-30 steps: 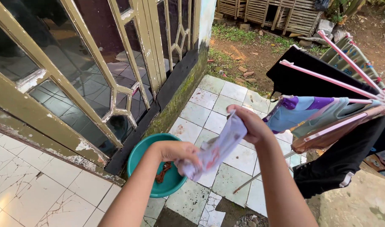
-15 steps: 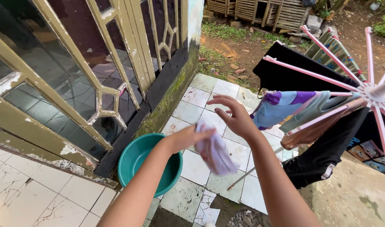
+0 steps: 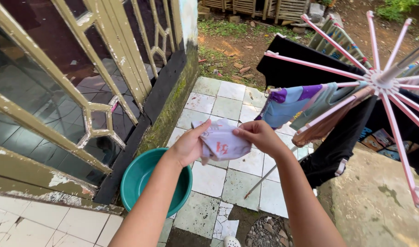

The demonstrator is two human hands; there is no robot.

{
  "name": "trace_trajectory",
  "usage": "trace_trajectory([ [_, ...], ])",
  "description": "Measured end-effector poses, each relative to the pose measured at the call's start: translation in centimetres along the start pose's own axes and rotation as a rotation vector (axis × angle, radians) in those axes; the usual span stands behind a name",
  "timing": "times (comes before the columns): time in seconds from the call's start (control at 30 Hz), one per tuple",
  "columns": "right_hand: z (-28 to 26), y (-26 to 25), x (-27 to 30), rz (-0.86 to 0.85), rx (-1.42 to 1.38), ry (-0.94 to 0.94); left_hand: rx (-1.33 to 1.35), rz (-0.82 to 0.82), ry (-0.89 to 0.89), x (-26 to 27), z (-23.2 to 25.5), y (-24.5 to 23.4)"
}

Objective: Hanging wet clothes on a circular laundry rack.

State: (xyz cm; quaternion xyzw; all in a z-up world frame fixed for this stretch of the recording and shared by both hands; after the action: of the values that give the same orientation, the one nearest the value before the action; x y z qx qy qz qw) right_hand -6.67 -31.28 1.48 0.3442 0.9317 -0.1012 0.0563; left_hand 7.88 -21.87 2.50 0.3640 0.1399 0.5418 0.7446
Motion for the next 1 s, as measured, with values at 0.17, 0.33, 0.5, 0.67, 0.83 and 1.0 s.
trace_trajectory([
  [0.17,-3.2,-2.9,1.8,0.211,0.080,0.021,-0.434,0.366,-0.216,-0.9,-1.2,-6.2],
  [0.33,-3.4,-6.5,3.3,0.320,0.097,0.035,-0.408,0.342,-0.214,-3.0,-3.2,-6.0],
  [0.5,-5.8,-11.3,4.4,0.467,0.267,0.137,-0.402,0.337,-0.116,-5.3,-2.8,-3.3],
  [0.67,-6.6,-16.8,3.0,0.591,0.724,0.211,-0.314,0.178,-0.017,-8.0,-0.3,2.9],
  [0.83,-4.8,-22.5,1.4,0.581,1.001,0.217,-0.308,0.080,-0.001,-13.0,-0.9,6.2],
  [1.0,-6.7,-24.6,0.0,0.632,1.148,0.266,-0.271,0.100,0.035,-16.9,-2.4,6.5],
])
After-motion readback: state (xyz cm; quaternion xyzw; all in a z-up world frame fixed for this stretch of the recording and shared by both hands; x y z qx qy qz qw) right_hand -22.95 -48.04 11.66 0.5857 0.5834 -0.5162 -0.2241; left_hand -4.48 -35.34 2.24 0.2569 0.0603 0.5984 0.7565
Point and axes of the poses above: each hand's wrist, its own x-axis away from the middle knuckle, its own y-axis out of the palm, z = x × y, the point moved 9 cm from there along -x, towards the middle knuckle, and after that the axes turned 9 degrees about -y, right-handed, at the moved point
